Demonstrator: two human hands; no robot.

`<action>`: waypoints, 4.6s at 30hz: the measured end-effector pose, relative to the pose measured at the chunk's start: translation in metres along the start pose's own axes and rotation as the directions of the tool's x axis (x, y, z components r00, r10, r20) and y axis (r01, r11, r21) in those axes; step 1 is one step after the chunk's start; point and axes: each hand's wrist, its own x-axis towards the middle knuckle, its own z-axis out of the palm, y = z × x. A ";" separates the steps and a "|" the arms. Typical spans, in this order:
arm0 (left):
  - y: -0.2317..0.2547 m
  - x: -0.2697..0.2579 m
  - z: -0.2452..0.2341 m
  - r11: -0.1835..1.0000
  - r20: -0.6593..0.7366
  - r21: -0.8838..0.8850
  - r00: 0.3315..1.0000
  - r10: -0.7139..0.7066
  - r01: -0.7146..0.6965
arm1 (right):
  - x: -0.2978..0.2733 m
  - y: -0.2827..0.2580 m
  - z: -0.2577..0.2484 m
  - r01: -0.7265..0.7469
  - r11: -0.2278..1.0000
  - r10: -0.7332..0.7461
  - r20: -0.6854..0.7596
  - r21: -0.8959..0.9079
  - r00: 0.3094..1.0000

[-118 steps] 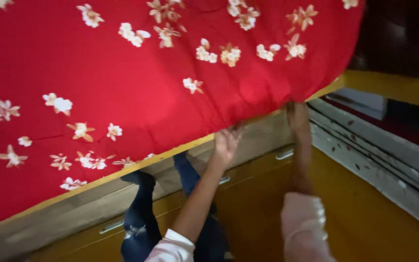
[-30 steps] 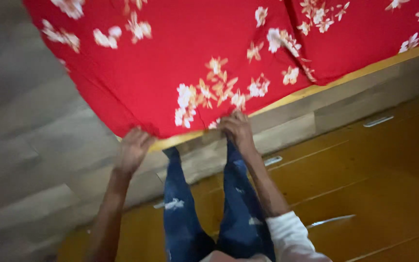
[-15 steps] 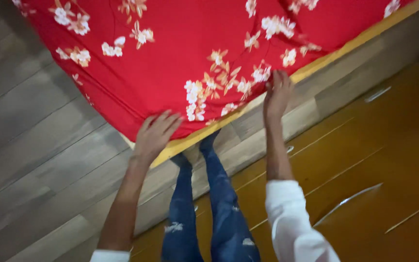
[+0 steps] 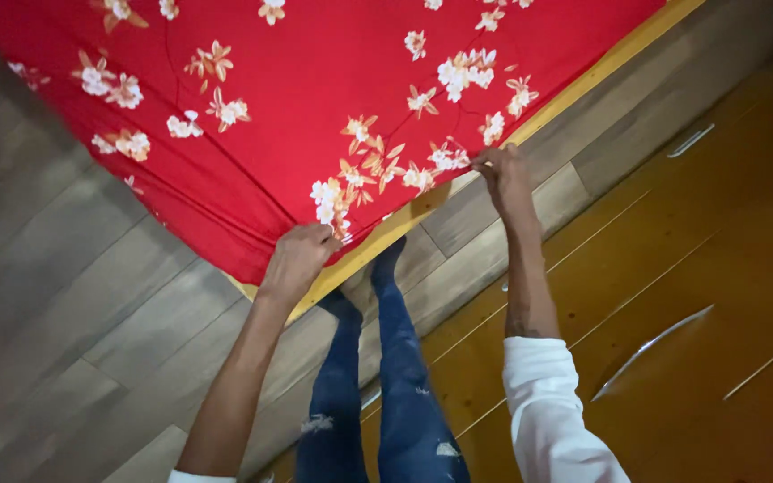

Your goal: Tucking in a red floral bedsheet around a mattress on a wooden bed frame.

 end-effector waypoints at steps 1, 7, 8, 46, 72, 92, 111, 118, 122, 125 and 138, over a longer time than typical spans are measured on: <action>-0.003 0.001 0.007 1.000 0.000 0.004 1.000 0.006 -0.006 | -0.001 0.001 0.009 -0.002 1.000 0.002 -0.007 0.000 1.000; -0.004 -0.025 0.021 0.992 -0.090 -0.113 0.995 0.051 -0.061 | -0.019 -0.032 0.060 0.233 0.966 -0.211 0.178 -0.112 0.961; -0.005 -0.037 0.020 0.983 -0.304 -0.152 0.942 -0.144 0.101 | -0.024 -0.048 0.064 -0.087 0.995 0.075 0.227 0.040 0.971; -0.067 -0.100 0.109 0.481 -0.533 -0.794 -0.045 -0.845 0.373 | -0.074 -0.267 0.207 0.302 0.953 -0.286 0.286 -0.014 0.915; -0.042 -0.084 0.164 -0.606 0.646 -0.647 0.089 -0.758 -0.463 | -0.177 -0.201 0.248 -0.080 0.995 0.095 0.504 -0.051 0.859; -0.041 -0.080 0.148 -0.503 0.311 -0.533 0.395 -0.864 -0.681 | -0.181 -0.137 0.273 0.286 0.957 -0.244 0.416 -0.041 0.876; -0.145 -0.162 0.355 -0.594 0.438 -0.711 0.423 -0.793 -0.377 | -0.149 -0.044 0.280 0.123 0.985 -0.104 0.150 -0.124 0.983; -0.115 -0.154 0.221 0.337 -0.210 -0.773 0.284 -0.936 0.537 | -0.180 -0.044 0.276 0.224 0.957 -0.152 0.342 -0.183 0.927; -0.108 -0.135 0.168 0.131 -0.091 -0.797 0.097 -0.991 0.589 | -0.199 -0.138 0.260 -0.243 0.970 0.228 0.310 0.011 0.923; -0.122 -0.128 0.150 0.106 -0.087 -0.940 0.071 -0.994 0.323 | -0.205 -0.227 0.262 -0.359 0.933 0.300 0.466 0.040 0.832; -0.214 -0.089 0.088 -0.546 0.521 -0.830 0.506 -0.687 0.112 | -0.161 -0.360 0.402 -0.324 0.939 0.344 0.250 -0.119 0.905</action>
